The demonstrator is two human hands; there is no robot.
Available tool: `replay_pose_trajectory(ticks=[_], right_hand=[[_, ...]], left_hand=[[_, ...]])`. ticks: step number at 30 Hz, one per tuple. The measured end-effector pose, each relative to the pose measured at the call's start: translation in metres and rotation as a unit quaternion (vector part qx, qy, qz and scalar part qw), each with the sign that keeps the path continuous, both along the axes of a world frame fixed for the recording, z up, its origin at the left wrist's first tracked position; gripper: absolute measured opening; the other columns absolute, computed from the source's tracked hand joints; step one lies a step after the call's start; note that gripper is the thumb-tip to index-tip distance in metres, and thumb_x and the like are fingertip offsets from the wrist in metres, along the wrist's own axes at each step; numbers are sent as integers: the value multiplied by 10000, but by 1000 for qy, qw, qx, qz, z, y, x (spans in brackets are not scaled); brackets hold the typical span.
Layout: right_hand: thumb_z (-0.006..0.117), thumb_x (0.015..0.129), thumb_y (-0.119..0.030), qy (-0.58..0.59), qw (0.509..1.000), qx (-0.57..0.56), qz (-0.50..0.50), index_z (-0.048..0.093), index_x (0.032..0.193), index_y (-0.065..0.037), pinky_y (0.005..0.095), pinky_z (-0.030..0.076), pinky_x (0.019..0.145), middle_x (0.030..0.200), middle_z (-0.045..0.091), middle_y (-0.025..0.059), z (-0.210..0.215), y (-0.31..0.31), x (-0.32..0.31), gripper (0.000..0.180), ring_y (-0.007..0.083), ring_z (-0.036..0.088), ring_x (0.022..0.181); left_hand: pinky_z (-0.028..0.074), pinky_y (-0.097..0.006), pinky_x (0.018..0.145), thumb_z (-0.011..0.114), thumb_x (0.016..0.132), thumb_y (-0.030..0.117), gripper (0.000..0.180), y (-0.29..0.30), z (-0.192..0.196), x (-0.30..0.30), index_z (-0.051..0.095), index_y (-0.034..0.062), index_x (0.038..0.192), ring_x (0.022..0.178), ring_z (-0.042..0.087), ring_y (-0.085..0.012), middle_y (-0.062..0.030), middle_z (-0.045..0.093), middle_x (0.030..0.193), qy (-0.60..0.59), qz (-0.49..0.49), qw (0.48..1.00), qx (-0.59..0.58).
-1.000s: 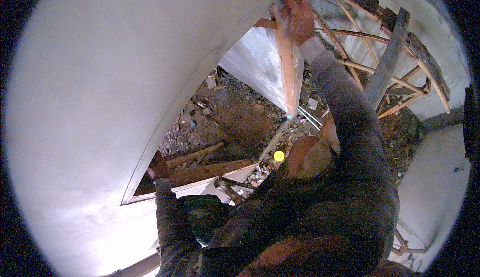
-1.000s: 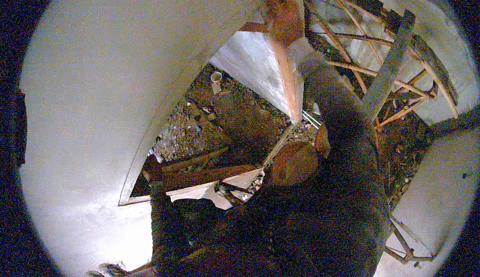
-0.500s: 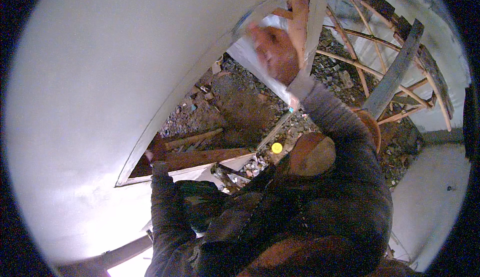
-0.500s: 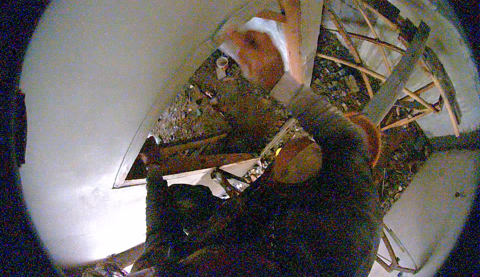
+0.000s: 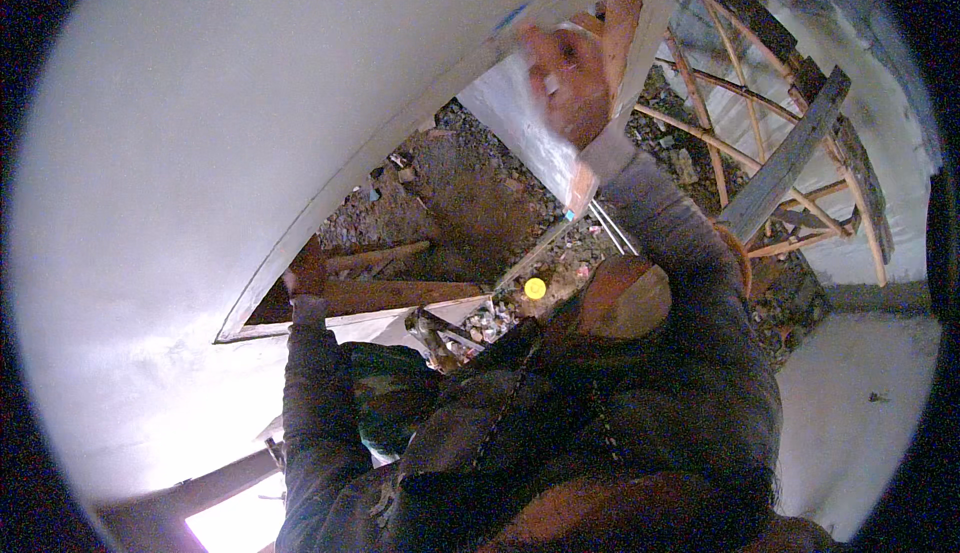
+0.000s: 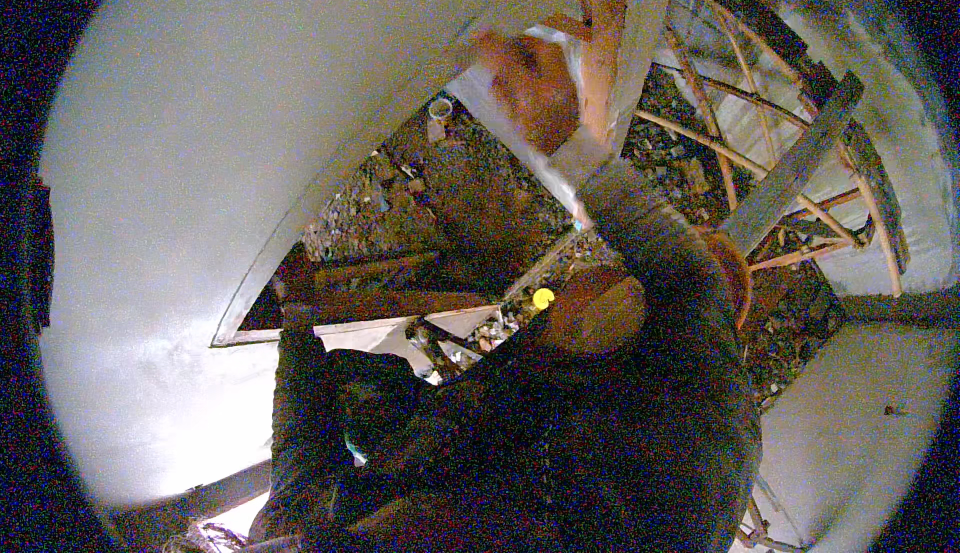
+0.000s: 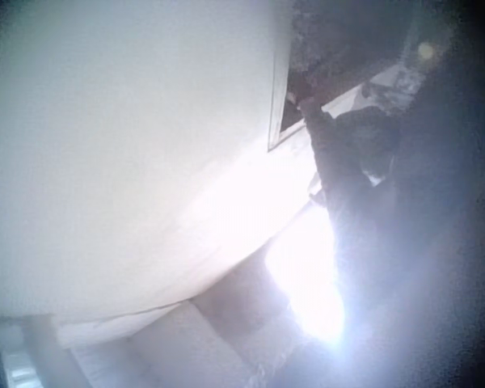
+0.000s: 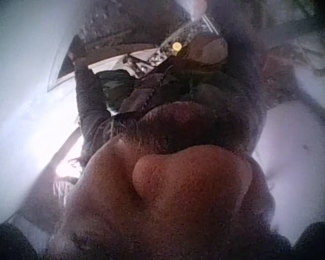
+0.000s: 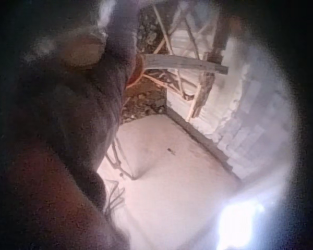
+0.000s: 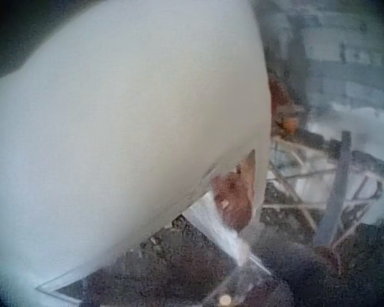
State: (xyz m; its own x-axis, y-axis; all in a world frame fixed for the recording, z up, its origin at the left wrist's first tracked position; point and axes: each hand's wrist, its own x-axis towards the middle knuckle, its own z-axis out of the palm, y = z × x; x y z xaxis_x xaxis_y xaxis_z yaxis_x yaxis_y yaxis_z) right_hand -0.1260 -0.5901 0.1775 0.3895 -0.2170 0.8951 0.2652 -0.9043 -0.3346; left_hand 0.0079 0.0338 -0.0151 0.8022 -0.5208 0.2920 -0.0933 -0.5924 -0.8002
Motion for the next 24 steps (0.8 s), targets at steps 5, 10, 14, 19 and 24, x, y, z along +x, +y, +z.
replay_pose_trajectory(ticks=[5, 10, 14, 19, 24], right_hand=[[630, 923, -243, -54, 975, 82, -199, 610, 1353, -50, 472, 498, 940, 1087, 667, 209, 5, -112, 24, 471, 394, 621, 1007], [707, 833, -122, -71, 990, 111, 43, 613, 1339, -51, 487, 511, 803, 967, 640, 186, 29, 26, -1, 520, 369, 626, 874], [717, 829, -57, 9, 990, -47, 132, 618, 1377, -128, 447, 557, 721, 1012, 649, 182, -11, 93, -19, 561, 327, 633, 815], [675, 832, -33, -6, 999, -47, 12, 614, 1330, -83, 406, 534, 762, 1032, 629, 171, -18, -43, 10, 504, 312, 619, 876], [677, 919, -198, -62, 997, 26, 29, 561, 1299, -4, 435, 512, 834, 1048, 589, 164, 19, 14, 2, 442, 350, 602, 930]], left_hand=[[384, -600, 1134, 486, 1035, 337, 563, -29, 6, 1, 374, 132, 1546, 1441, 400, -405, -178, 410, 1575, 0, -6, 1000, -17], [371, -614, 1139, 472, 1040, 332, 563, -32, 17, -6, 364, 113, 1548, 1442, 389, -420, -194, 391, 1580, -4, 2, 1000, -20], [361, -626, 1143, 460, 1044, 327, 564, -37, 19, -4, 356, 98, 1549, 1443, 380, -432, -207, 375, 1584, -12, -5, 1000, -18], [349, -640, 1148, 445, 1050, 322, 566, -50, 21, -6, 345, 80, 1551, 1445, 369, -447, -223, 355, 1590, -22, -23, 999, -23], [336, -654, 1153, 430, 1055, 316, 567, -61, 25, -8, 335, 61, 1553, 1446, 358, -462, -239, 335, 1595, -35, -36, 998, -27]])
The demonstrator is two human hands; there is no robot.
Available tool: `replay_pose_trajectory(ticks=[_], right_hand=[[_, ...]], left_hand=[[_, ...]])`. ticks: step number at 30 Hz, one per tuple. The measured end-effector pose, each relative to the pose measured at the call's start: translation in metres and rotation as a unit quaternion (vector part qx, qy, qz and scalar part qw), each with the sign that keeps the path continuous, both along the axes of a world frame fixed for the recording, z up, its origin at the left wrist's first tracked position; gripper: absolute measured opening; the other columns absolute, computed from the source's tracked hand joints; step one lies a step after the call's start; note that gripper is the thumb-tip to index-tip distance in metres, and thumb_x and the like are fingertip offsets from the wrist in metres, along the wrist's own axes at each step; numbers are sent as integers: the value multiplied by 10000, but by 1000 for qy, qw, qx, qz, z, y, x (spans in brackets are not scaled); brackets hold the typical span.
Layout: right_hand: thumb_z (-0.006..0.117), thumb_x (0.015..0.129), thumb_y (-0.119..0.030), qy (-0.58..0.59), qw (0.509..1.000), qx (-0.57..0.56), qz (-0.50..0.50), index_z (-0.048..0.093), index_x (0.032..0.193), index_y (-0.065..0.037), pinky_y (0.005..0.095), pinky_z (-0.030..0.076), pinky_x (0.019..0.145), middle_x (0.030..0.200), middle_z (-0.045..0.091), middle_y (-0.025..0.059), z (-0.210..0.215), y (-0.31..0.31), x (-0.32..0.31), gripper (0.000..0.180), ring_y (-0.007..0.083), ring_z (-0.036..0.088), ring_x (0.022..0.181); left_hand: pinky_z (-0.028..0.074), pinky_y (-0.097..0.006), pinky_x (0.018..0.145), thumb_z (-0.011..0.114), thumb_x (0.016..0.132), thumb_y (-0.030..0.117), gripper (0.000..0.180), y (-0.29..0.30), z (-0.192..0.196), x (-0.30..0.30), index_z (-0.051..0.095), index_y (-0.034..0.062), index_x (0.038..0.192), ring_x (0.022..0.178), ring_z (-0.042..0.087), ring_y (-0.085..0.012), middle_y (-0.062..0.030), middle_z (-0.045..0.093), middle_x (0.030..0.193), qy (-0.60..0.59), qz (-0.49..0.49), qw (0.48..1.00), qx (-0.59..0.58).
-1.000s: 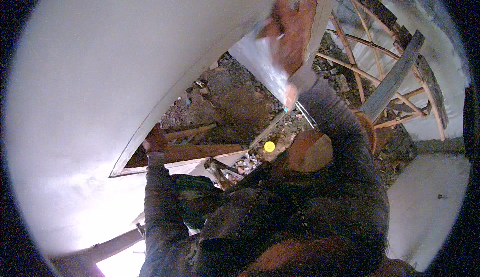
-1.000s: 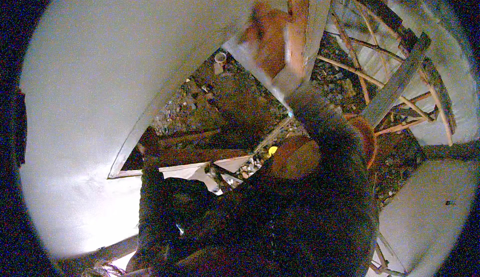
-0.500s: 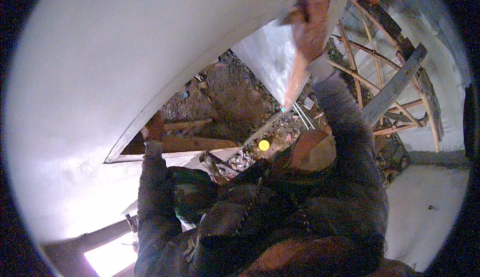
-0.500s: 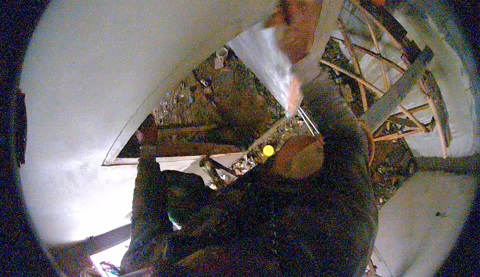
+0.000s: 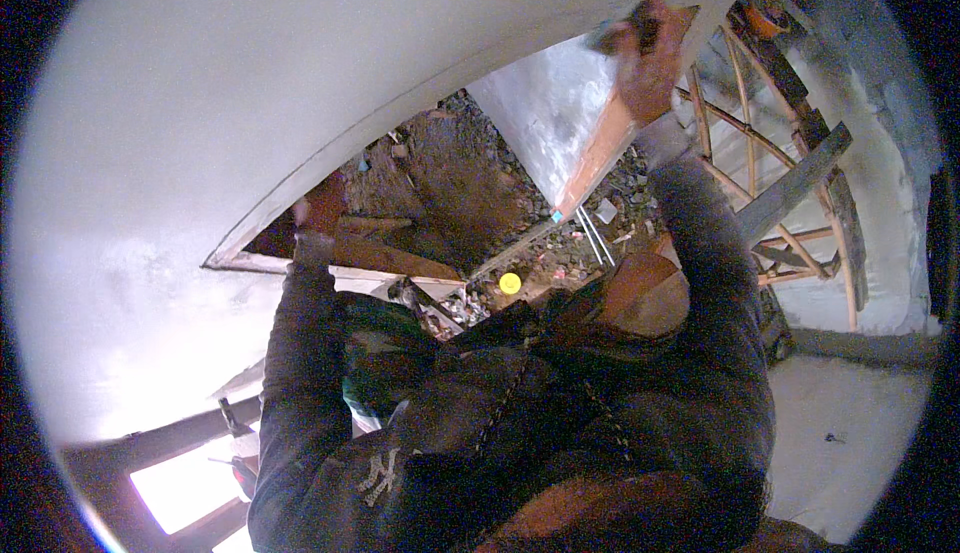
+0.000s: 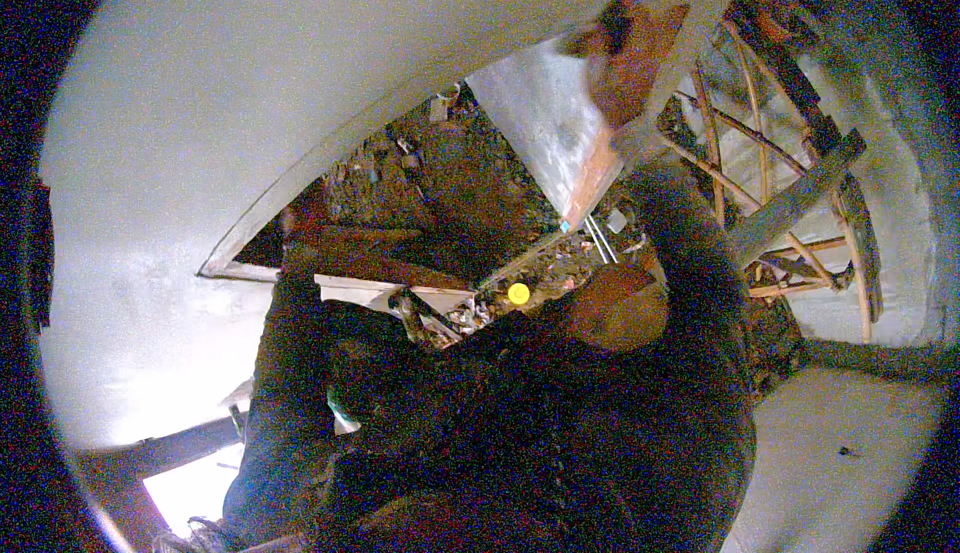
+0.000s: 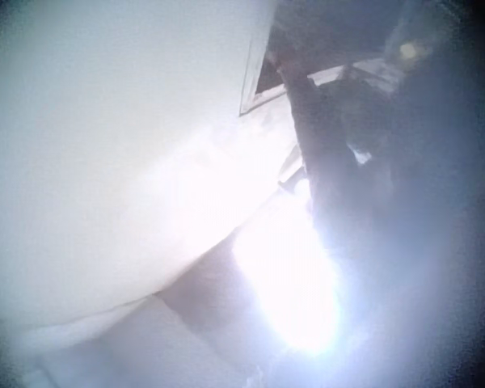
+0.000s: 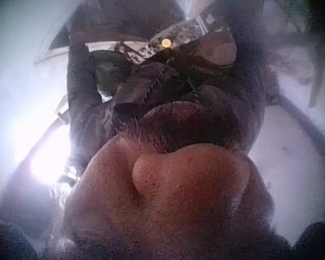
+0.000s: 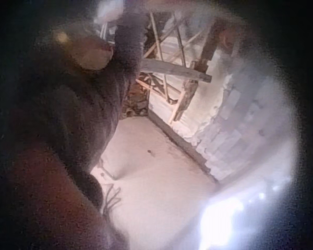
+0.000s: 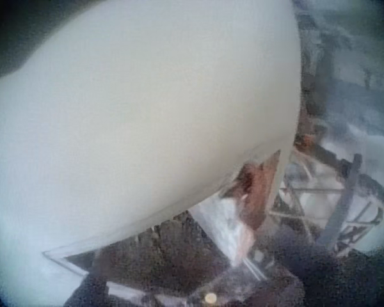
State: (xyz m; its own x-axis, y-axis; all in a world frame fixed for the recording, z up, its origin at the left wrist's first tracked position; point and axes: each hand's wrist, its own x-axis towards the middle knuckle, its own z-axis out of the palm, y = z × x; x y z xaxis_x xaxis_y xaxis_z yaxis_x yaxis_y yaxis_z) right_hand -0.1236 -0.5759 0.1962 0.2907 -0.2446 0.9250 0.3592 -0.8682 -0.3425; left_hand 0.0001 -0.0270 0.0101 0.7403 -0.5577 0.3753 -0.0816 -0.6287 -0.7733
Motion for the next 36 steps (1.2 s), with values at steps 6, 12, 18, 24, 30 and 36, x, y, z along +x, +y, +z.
replay_pose_trajectory(ticks=[6, 12, 18, 24, 30, 36], right_hand=[[720, 883, -123, 89, 968, -131, 195, 492, 1372, 21, 440, 523, 868, 1093, 597, 210, 2, 165, -32, 559, 366, 594, 980], [706, 798, -41, 251, 925, -140, 247, 638, 1331, -100, 448, 547, 818, 1042, 668, 157, 7, 138, -28, 540, 341, 628, 920], [705, 856, -127, 98, 981, -169, 7, 590, 1322, 7, 512, 474, 968, 1094, 656, 197, 12, 59, -39, 498, 384, 611, 1015], [737, 843, -94, 134, 959, -212, 133, 593, 1330, -4, 453, 517, 916, 1094, 656, 206, 1, 136, -43, 516, 392, 615, 973], [714, 892, -181, 20, 989, -142, -46, 574, 1349, 7, 456, 502, 930, 1137, 642, 192, 37, 96, -18, 513, 378, 609, 1013], [711, 889, -147, 80, 966, -212, 123, 579, 1319, 19, 482, 511, 888, 1111, 631, 243, 4, 129, -29, 479, 392, 611, 966]], left_hand=[[321, -671, 1159, 413, 1061, 310, 570, -11, 8, -2, 323, 39, 1555, 1448, 344, -479, -259, 312, 1601, -18, -21, 1000, -3], [324, -681, 1152, 411, 1060, 303, 556, -14, 10, 0, 334, 45, 1547, 1439, 355, -486, -264, 316, 1597, -34, 15, 998, 47], [327, -681, 1150, 412, 1059, 301, 554, -13, 5, -8, 339, 41, 1543, 1436, 359, -487, -267, 321, 1592, -25, -14, 999, 21], [330, -681, 1149, 412, 1058, 298, 552, -16, 3, -9, 343, 37, 1539, 1433, 363, -488, -270, 326, 1588, -26, -25, 999, 11], [332, -681, 1148, 413, 1056, 296, 550, -12, 4, -9, 348, 33, 1535, 1430, 367, -489, -273, 331, 1584, -27, -26, 999, 3], [335, -681, 1147, 414, 1055, 294, 548, -15, 3, -10, 352, 29, 1530, 1428, 371, -489, -276, 335, 1579, -22, -35, 999, -1]])
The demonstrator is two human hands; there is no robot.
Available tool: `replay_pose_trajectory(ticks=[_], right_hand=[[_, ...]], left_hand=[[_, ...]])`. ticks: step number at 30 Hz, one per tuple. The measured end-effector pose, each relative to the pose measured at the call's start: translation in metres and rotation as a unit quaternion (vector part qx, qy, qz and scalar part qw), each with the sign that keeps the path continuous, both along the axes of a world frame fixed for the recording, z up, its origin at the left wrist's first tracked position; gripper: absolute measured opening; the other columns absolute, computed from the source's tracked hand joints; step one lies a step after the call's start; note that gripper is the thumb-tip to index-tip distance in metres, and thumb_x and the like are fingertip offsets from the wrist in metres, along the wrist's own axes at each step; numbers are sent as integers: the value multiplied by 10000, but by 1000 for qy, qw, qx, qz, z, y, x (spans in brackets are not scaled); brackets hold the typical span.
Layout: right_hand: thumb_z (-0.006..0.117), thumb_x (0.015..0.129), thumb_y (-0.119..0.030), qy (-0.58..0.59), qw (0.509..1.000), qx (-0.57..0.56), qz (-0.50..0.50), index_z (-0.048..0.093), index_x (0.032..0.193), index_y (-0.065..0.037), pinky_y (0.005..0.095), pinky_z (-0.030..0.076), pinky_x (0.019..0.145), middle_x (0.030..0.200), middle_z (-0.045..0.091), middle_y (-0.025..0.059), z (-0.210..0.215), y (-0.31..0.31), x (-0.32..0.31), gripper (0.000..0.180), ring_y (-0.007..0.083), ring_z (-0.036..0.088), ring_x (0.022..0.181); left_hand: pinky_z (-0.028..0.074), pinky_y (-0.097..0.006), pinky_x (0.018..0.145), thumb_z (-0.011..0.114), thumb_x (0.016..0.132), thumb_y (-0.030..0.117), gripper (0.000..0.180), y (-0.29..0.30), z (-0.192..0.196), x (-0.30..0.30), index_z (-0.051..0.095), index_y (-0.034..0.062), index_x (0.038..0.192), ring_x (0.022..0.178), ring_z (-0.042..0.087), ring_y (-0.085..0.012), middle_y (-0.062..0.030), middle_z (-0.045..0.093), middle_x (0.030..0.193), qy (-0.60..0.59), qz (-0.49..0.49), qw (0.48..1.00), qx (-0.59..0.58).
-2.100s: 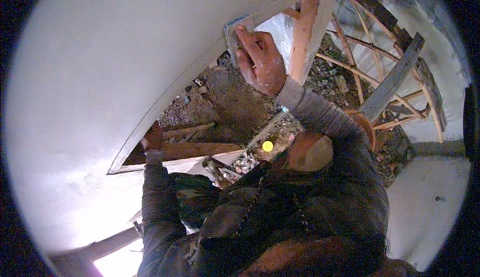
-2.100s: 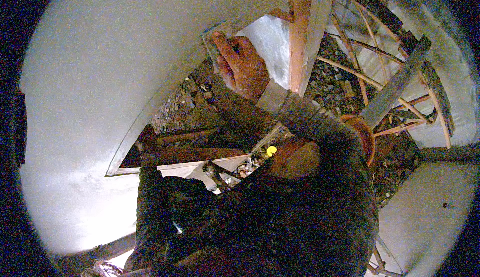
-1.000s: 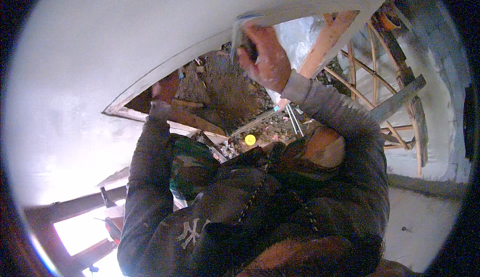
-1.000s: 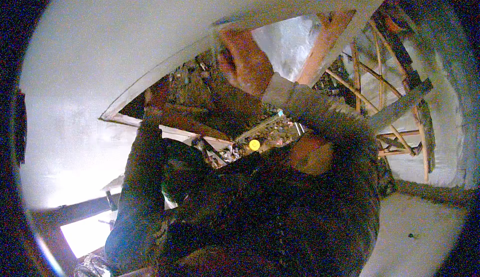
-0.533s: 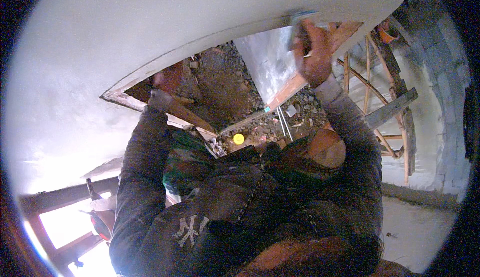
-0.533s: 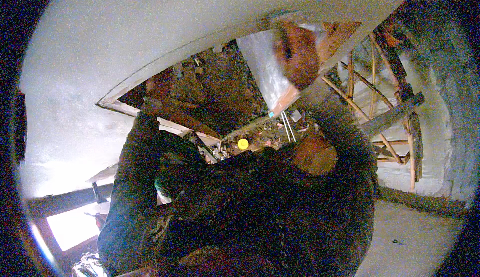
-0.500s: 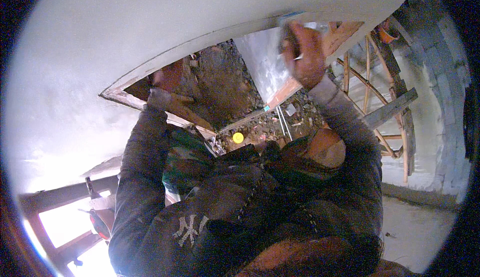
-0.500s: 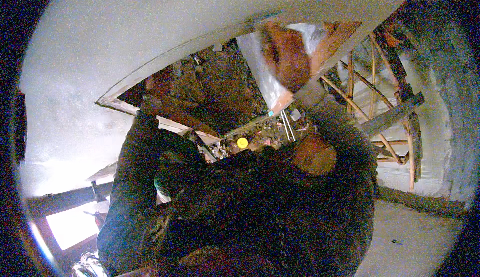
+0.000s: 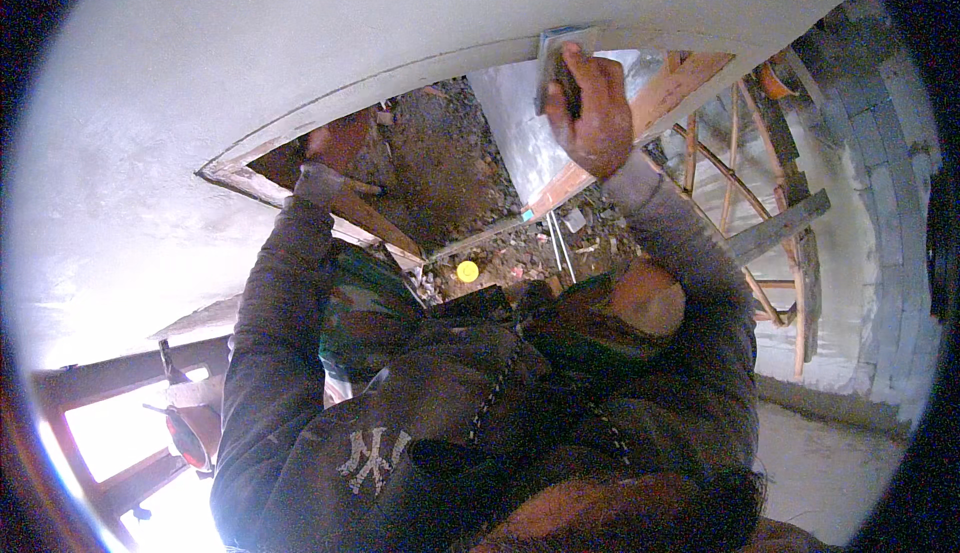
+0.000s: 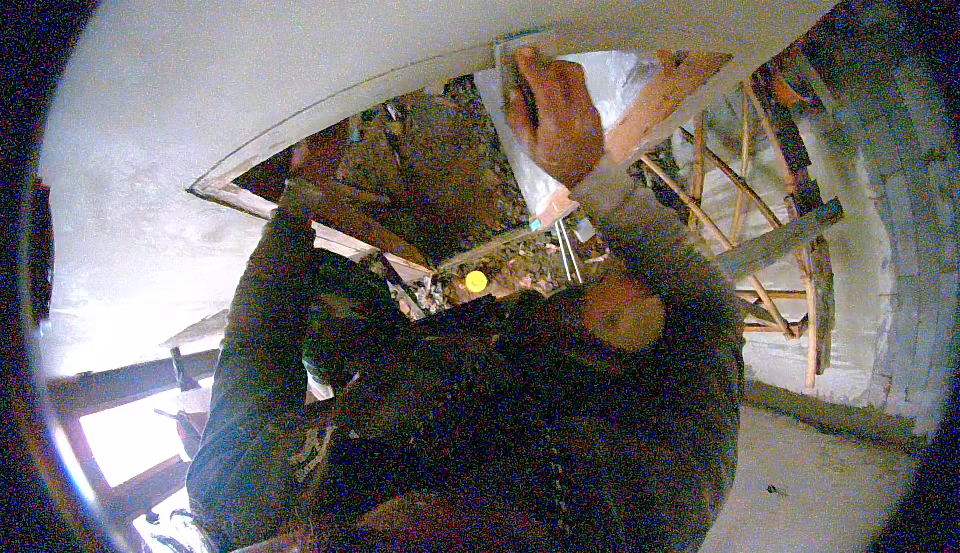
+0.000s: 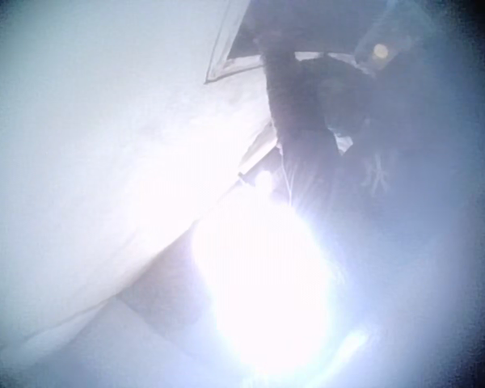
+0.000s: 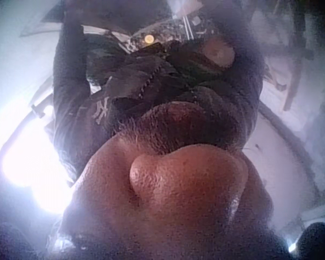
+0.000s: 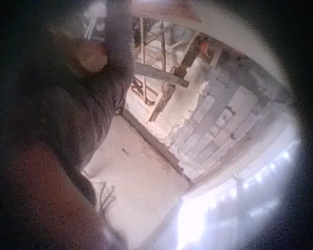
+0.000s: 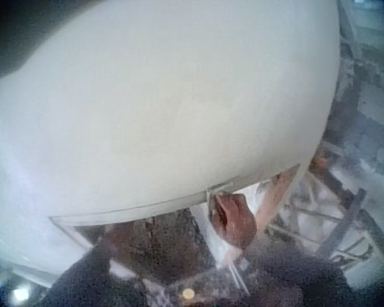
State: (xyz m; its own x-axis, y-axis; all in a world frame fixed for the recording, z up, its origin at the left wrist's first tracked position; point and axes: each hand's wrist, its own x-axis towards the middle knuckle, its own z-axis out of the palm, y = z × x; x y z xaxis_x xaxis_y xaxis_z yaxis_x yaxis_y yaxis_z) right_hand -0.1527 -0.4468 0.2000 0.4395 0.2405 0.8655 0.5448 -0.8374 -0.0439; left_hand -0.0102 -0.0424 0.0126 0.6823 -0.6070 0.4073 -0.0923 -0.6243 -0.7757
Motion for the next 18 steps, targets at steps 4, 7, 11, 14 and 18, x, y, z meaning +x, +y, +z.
replay_pose_trajectory(ticks=[4, 7, 11, 14, 18], right_hand=[[716, 876, -140, -50, 998, 14, -20, 594, 1304, -5, 493, 517, 881, 1079, 651, 229, 7, -3, 14, 465, 423, 605, 958], [726, 874, -140, -113, 987, 74, -85, 594, 1281, -6, 468, 513, 824, 1040, 647, 197, 38, -12, 15, 449, 378, 615, 916], [736, 884, -153, -73, 991, 104, -27, 593, 1280, 12, 445, 502, 844, 1022, 641, 180, 32, -6, 6, 452, 338, 608, 938], [745, 875, -128, -30, 999, -18, -1, 588, 1304, 20, 453, 504, 905, 1072, 654, 190, 4, 7, 3, 480, 361, 611, 993], [756, 871, -179, -33, 996, 49, -73, 597, 1298, -15, 459, 520, 912, 1120, 653, 185, 28, -10, 11, 485, 366, 626, 995]], left_hand=[[336, -681, 1146, 414, 1054, 293, 547, -1, 1, 0, 356, 26, 1528, 1426, 374, -490, -278, 339, 1577, 0, -7, 1000, -1], [338, -681, 1145, 415, 1053, 292, 546, 4, 0, -5, 358, 24, 1525, 1424, 376, -490, -280, 341, 1574, 3, -8, 1000, 2], [339, -681, 1145, 415, 1052, 290, 545, 3, 2, -1, 361, 21, 1523, 1422, 379, -491, -282, 344, 1572, 2, -6, 1000, 1], [340, -681, 1144, 415, 1052, 289, 544, -3, 2, 1, 363, 19, 1521, 1421, 381, -491, -283, 347, 1569, 0, -17, 1000, 4], [342, -681, 1143, 416, 1051, 288, 542, 6, 4, 1, 366, 16, 1518, 1419, 384, -491, -285, 350, 1567, -1, -14, 1000, 17]])
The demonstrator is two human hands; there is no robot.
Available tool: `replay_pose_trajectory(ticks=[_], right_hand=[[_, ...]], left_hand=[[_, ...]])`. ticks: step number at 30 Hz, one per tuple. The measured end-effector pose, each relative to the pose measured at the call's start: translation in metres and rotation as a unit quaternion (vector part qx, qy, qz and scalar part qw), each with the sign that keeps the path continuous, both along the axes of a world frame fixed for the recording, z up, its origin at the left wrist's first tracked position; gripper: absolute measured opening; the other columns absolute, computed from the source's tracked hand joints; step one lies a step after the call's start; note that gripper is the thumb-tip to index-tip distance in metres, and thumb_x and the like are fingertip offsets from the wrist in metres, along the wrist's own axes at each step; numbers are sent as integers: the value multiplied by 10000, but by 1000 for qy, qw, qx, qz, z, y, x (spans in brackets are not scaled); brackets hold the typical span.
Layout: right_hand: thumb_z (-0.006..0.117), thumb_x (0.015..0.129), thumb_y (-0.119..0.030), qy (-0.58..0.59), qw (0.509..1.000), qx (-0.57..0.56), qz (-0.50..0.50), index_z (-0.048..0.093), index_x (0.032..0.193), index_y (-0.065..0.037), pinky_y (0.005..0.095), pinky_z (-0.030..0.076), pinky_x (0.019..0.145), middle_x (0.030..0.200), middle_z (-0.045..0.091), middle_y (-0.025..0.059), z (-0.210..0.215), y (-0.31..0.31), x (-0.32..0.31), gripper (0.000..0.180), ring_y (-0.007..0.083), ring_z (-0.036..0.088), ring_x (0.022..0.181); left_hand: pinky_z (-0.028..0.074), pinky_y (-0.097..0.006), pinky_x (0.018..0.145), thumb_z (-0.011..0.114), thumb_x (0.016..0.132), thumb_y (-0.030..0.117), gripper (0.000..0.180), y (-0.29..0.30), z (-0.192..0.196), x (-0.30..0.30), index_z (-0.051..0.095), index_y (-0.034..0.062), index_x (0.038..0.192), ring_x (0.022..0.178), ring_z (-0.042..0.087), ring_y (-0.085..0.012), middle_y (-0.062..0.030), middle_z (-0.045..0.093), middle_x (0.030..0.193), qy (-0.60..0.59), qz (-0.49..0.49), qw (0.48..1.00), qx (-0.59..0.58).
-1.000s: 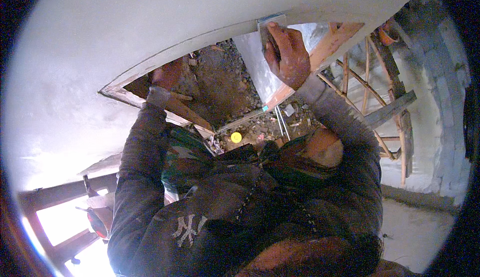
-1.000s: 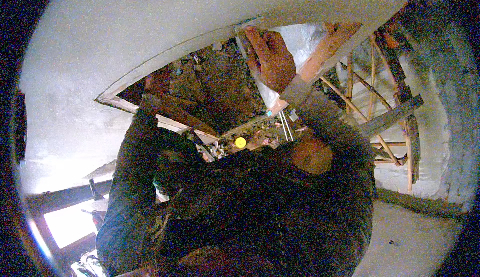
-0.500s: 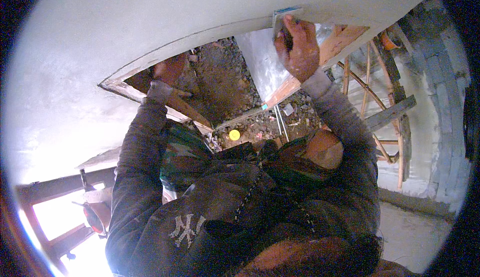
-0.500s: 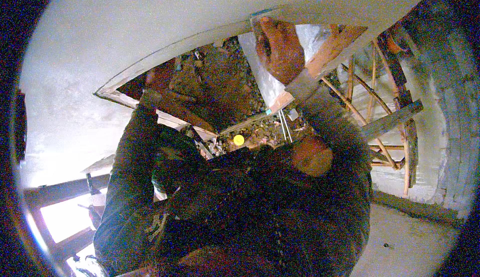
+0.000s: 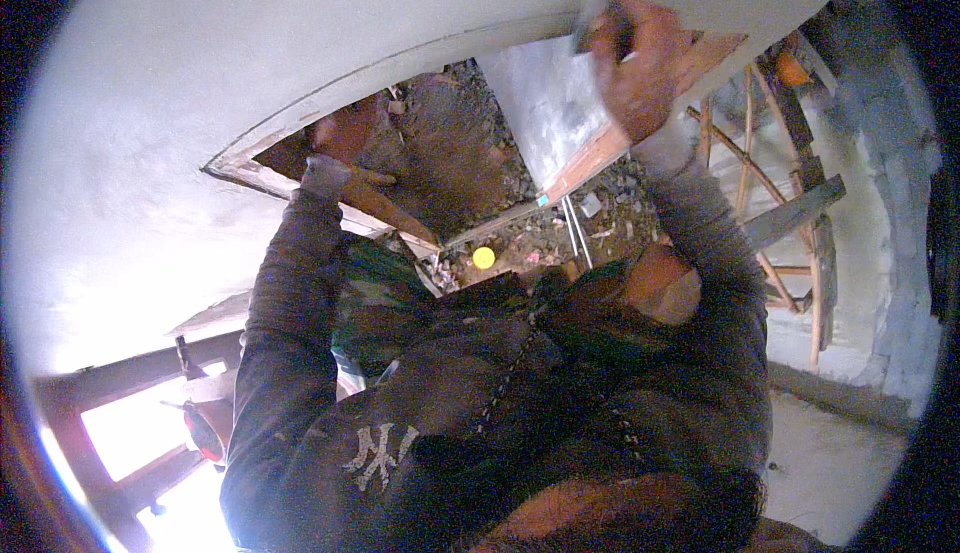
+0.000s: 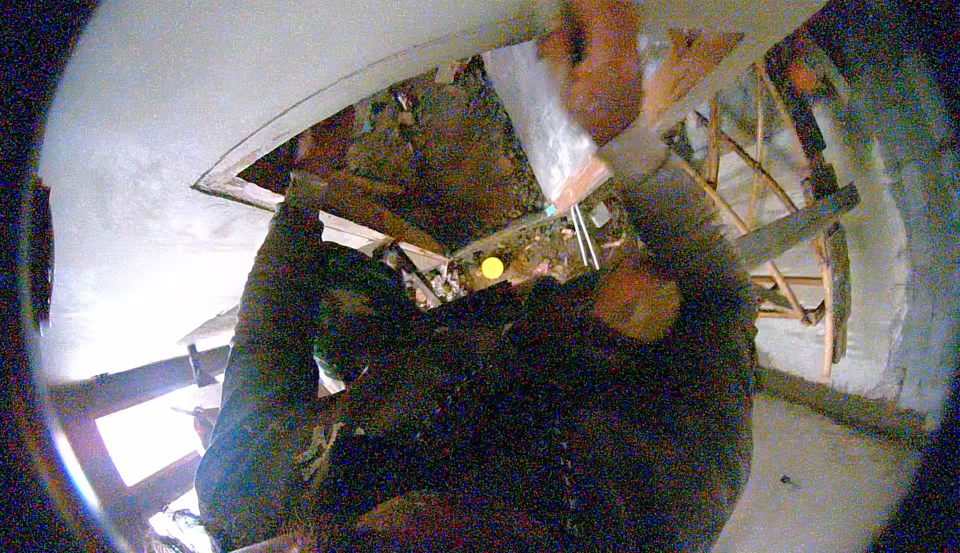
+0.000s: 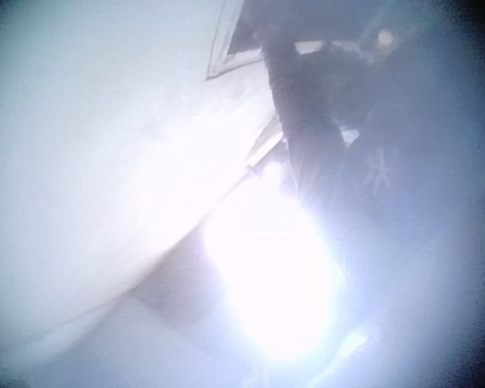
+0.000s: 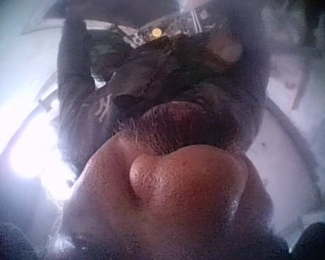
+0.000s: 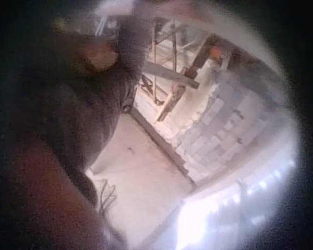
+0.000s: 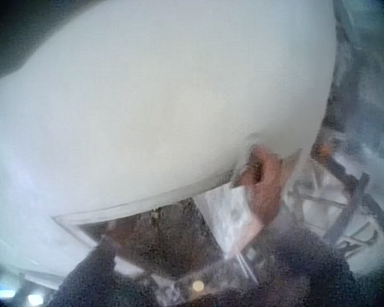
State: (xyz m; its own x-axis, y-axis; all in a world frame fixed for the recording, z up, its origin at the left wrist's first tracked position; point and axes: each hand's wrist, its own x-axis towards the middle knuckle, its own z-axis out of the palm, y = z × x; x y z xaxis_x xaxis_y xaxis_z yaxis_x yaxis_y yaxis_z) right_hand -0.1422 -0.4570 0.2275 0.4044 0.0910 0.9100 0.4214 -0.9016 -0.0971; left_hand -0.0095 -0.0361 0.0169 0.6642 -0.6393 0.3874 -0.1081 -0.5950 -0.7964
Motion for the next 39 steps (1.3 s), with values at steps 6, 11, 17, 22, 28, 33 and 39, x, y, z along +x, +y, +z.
replay_pose_trajectory(ticks=[6, 11, 17, 22, 28, 33, 39], right_hand=[[622, 968, -149, 186, 859, 456, 143, 576, 1313, 7, 391, 599, 809, 1242, 635, 164, 5, -59, -48, 381, 302, 616, 1146], [671, 893, -47, 285, 871, 382, 121, 661, 1169, 64, 394, 569, 966, 1451, 553, 193, 2, -44, -61, 297, 301, 642, 1194], [733, 797, -56, 207, 953, -191, -111, 676, 1103, 29, 445, 552, 920, 1300, 640, 209, -8, -98, -48, 323, 414, 662, 1068], [460, 984, -115, 255, 951, -104, -140, 561, 1352, -61, 465, 508, 991, 1248, 615, 219, 0, -105, -48, 385, 390, 610, 1132], [635, 842, -85, 229, 956, -158, -92, 627, 1212, 2, 482, 415, 1100, 1346, 610, 246, 13, -64, -49, 380, 429, 538, 1280], [530, 901, -62, 290, 956, 48, 23, 663, 1080, 75, 428, 494, 1027, 1394, 596, 253, -7, -26, -49, 261, 401, 617, 1226], [428, 990, -103, 393, 841, 351, 126, 649, 1198, 82, 346, 546, 880, 1317, 665, 201, 13, 39, -57, 355, 259, 694, 1065]], left_hand=[[345, -680, 1142, 417, 1050, 286, 541, -2, 1, 11, 371, 12, 1513, 1416, 388, -492, -288, 355, 1562, -4, -1, 1000, 5], [347, -680, 1141, 417, 1048, 284, 539, -7, -2, 10, 375, 9, 1510, 1414, 392, -493, -291, 359, 1559, -3, -12, 1000, 6], [349, -680, 1140, 418, 1047, 282, 537, -13, -3, 12, 379, 5, 1506, 1411, 396, -493, -294, 363, 1555, -7, -22, 1000, -3], [351, -680, 1139, 418, 1046, 280, 536, -16, -6, 11, 383, 1, 1502, 1409, 399, -494, -297, 367, 1551, -12, -31, 999, -8], [354, -680, 1138, 419, 1045, 278, 534, -13, -8, 8, 387, -3, 1498, 1406, 404, -495, -300, 372, 1547, -20, -32, 999, -12], [356, -680, 1137, 420, 1043, 276, 533, -20, -9, 9, 391, -6, 1494, 1403, 407, -495, -302, 376, 1543, -26, -39, 999, -19], [359, -680, 1136, 420, 1042, 274, 532, -22, -6, 12, 396, -11, 1490, 1401, 411, -496, -305, 381, 1539, -36, -39, 998, -20]])
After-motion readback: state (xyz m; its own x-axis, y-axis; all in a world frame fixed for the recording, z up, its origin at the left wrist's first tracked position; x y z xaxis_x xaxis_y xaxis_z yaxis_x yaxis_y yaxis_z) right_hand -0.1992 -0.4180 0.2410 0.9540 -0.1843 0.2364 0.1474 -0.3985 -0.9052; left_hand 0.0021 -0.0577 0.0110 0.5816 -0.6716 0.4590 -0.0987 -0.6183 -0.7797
